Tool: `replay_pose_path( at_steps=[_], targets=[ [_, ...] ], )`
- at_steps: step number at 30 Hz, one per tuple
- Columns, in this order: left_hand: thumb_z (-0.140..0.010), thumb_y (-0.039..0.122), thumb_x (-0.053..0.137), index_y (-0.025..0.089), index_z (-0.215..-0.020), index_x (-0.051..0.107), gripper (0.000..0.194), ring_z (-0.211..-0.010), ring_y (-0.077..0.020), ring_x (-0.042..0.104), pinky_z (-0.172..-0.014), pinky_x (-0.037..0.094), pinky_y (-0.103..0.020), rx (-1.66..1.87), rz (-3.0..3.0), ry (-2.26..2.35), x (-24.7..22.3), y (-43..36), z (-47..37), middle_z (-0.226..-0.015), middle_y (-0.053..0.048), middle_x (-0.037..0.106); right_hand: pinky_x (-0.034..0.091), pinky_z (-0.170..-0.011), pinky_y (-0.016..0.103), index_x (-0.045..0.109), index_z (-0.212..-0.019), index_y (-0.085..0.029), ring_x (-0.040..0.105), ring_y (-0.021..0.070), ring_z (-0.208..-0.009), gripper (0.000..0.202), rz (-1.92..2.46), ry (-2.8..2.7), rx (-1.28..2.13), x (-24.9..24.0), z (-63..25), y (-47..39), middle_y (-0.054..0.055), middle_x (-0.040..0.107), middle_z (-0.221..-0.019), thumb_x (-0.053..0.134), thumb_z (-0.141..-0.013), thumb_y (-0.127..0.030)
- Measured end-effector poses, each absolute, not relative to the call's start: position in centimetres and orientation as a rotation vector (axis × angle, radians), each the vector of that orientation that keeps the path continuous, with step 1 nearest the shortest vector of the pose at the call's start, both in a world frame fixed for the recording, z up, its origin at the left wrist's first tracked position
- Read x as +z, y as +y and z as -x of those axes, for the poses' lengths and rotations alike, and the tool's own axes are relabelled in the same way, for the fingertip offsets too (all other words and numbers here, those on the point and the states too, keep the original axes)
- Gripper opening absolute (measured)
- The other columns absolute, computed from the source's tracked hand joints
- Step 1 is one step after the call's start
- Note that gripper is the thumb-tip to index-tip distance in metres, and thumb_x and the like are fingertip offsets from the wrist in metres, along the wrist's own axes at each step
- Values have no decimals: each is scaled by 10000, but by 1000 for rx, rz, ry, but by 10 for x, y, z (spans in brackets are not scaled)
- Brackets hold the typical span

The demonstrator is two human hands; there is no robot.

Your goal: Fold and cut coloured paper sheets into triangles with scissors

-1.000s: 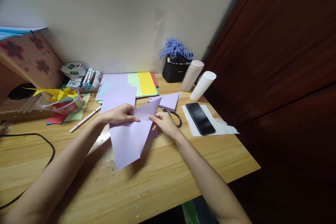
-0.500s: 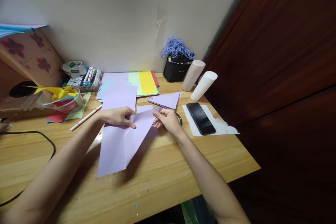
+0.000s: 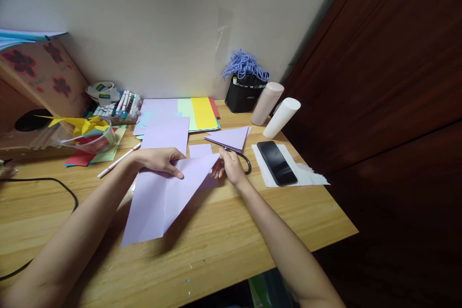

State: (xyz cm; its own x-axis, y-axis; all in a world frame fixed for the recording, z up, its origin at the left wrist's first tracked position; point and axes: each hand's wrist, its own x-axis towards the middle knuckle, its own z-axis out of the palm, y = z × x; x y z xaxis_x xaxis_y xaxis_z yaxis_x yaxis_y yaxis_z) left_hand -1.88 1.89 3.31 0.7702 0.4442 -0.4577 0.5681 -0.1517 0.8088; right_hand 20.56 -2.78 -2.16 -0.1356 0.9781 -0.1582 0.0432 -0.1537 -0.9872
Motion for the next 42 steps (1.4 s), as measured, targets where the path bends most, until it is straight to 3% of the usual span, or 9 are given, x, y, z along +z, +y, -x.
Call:
replay_pose_path(
  at_steps=[3, 7, 11, 15, 19, 24, 36, 42],
  targets=[
    [-599, 372, 644, 140, -798, 640, 305, -611, -156, 550, -493, 366, -195, -116, -1787, 806, 30, 22, 19, -745, -42, 642, 466, -435, 245, 599, -655, -153, 589, 152, -492, 551, 1232, -1166, 1464, -22, -205, -27, 72, 648, -607, 364, -748, -643],
    [-592, 391, 647, 134, -757, 642, 306, -566, -136, 526, -477, 339, -193, -9, -1797, 909, 25, 26, 20, -689, -38, 629, 510, -608, 248, 610, -838, -148, 618, 147, -656, 431, 1180, -1322, 1621, -19, -201, -30, 51, 660, -769, 572, -677, -546],
    [-599, 418, 642, 139, -772, 639, 328, -577, -124, 509, -480, 319, -195, -2, -1856, 869, 29, 21, 14, -713, -38, 624, 498, -610, 241, 614, -789, -130, 612, 136, -642, 371, 1213, -1393, 1621, -17, -197, -36, 39, 650, -715, 621, -655, -477],
    [-701, 410, 549, 152, -777, 593, 273, -605, -99, 464, -534, 317, -201, 390, -1920, 835, 28, 10, -12, -725, -13, 577, 463, -513, 214, 591, -669, -122, 581, 110, -519, 327, 1295, -1456, 1594, -15, -191, -39, 28, 619, -591, 633, -649, -445],
    [-705, 365, 539, 152, -523, 439, 298, -514, -74, 324, -492, 239, -212, 707, -1974, 1050, 18, 2, -36, -521, 45, 384, 448, -501, 217, 568, -628, -125, 567, 106, -494, 321, 1297, -1467, 1585, -13, -183, -41, 25, 601, -564, 631, -649, -438],
    [-700, 416, 540, 156, -494, 371, 372, -502, -67, 276, -469, 206, -210, 988, -1815, 1277, 16, 10, -29, -504, 53, 305, 441, -498, 221, 553, -619, -144, 553, 106, -502, 298, 1285, -1385, 1602, -14, -178, -45, -8, 572, -548, 647, -629, -427],
    [-602, 456, 621, 126, -552, 532, 345, -466, -64, 373, -445, 233, -191, 1240, -1398, 1424, 26, 43, 24, -507, 33, 472, 427, -490, 202, 626, -706, -122, 560, 106, -512, 268, 1386, -1450, 1571, -12, -189, -42, 18, 613, -568, 657, -627, -376],
    [-558, 390, 671, 127, -512, 556, 290, -446, -64, 395, -439, 265, -198, 845, -1636, 1438, 22, 48, 50, -486, 23, 504, 476, -525, 226, 627, -761, -122, 562, 98, -507, 250, 1416, -1532, 1689, -17, -203, -40, 15, 616, -586, 646, -652, -346]
  ],
)
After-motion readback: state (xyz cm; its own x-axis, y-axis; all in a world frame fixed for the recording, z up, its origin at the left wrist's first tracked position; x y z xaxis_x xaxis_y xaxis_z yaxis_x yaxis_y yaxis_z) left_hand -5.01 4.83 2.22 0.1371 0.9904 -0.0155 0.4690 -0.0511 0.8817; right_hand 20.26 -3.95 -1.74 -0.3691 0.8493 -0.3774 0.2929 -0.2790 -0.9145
